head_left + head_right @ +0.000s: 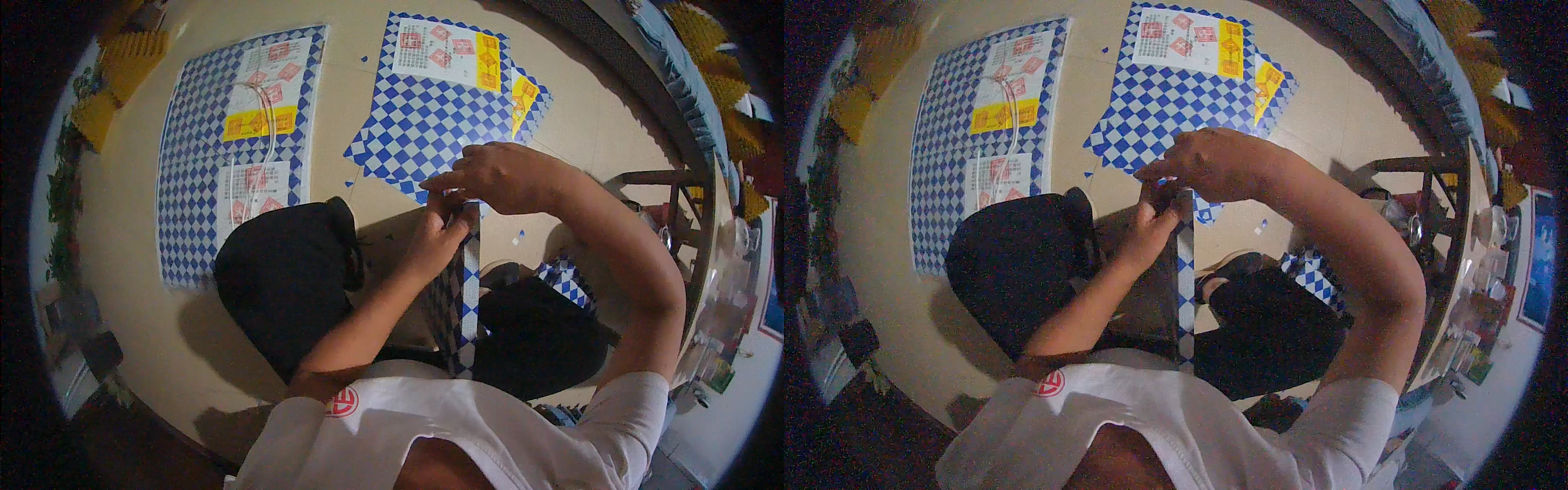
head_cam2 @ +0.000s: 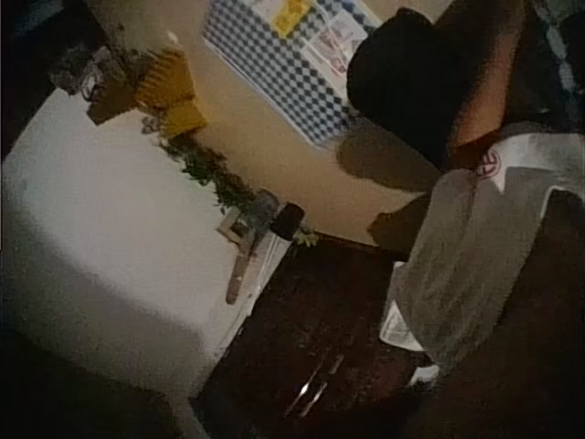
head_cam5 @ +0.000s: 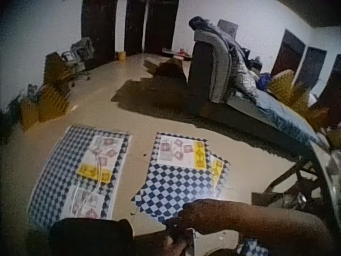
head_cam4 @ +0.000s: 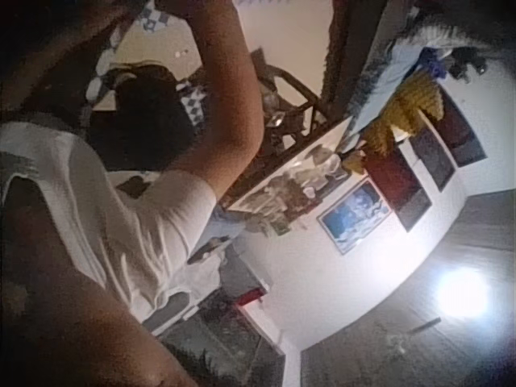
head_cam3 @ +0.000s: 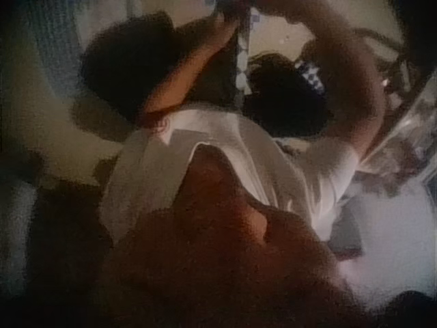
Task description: The person sits on the floor and assembles flat, checkered paper sheets into small packages. They fold the sheets, apply adhesive tape to secure the edges, and stack the finished packages.
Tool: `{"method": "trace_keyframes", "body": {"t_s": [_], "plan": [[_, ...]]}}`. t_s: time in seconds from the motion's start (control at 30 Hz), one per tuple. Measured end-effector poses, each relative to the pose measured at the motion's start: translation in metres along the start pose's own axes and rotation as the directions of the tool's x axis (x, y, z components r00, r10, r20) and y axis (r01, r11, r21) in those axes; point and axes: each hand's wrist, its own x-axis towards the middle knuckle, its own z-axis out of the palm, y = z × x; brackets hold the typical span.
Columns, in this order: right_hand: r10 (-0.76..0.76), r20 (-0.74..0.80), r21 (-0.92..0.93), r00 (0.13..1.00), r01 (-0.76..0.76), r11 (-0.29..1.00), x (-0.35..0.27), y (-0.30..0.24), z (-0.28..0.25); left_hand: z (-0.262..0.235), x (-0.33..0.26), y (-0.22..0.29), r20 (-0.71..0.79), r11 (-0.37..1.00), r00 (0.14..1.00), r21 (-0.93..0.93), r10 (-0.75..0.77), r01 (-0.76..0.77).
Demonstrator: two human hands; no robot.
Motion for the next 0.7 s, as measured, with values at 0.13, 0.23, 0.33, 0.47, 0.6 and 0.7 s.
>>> {"method": "trace_keyframes", "body": {"t_s": [0.13,0.23,0.33,0.47,0.6,0.7], "plan": [[0.088,0.091,0.46,0.992,-0.12,0.88,0.002,0.018,0.01,0.008,0.0,0.007,-0.019,0.998,0.998,0.017,0.056,-0.056],[0.103,0.111,0.598,0.988,-0.149,0.788,0.003,0.021,0.009,0.014,0.002,0.004,-0.109,0.985,0.979,0.001,0.17,-0.171],[0.08,0.063,0.66,0.995,-0.102,0.744,0.001,0.025,0.015,0.015,0.0,0.002,-0.187,0.975,0.962,0.136,0.2,-0.176],[0.198,0.186,0.616,0.962,-0.271,0.739,0.0,0.022,0.017,0.018,-0.001,0.007,-0.209,0.952,0.935,0.166,0.287,-0.256],[0.221,0.046,0.695,0.974,-0.19,0.693,-0.003,0.039,0.052,0.018,-0.002,0.007,-0.223,0.9,0.909,0.349,0.352,-0.263],[0.304,-0.066,0.637,0.95,-0.194,0.746,-0.011,0.039,0.079,0.007,0.001,0.011,0.051,0.672,0.901,0.648,0.431,-0.358]]}}
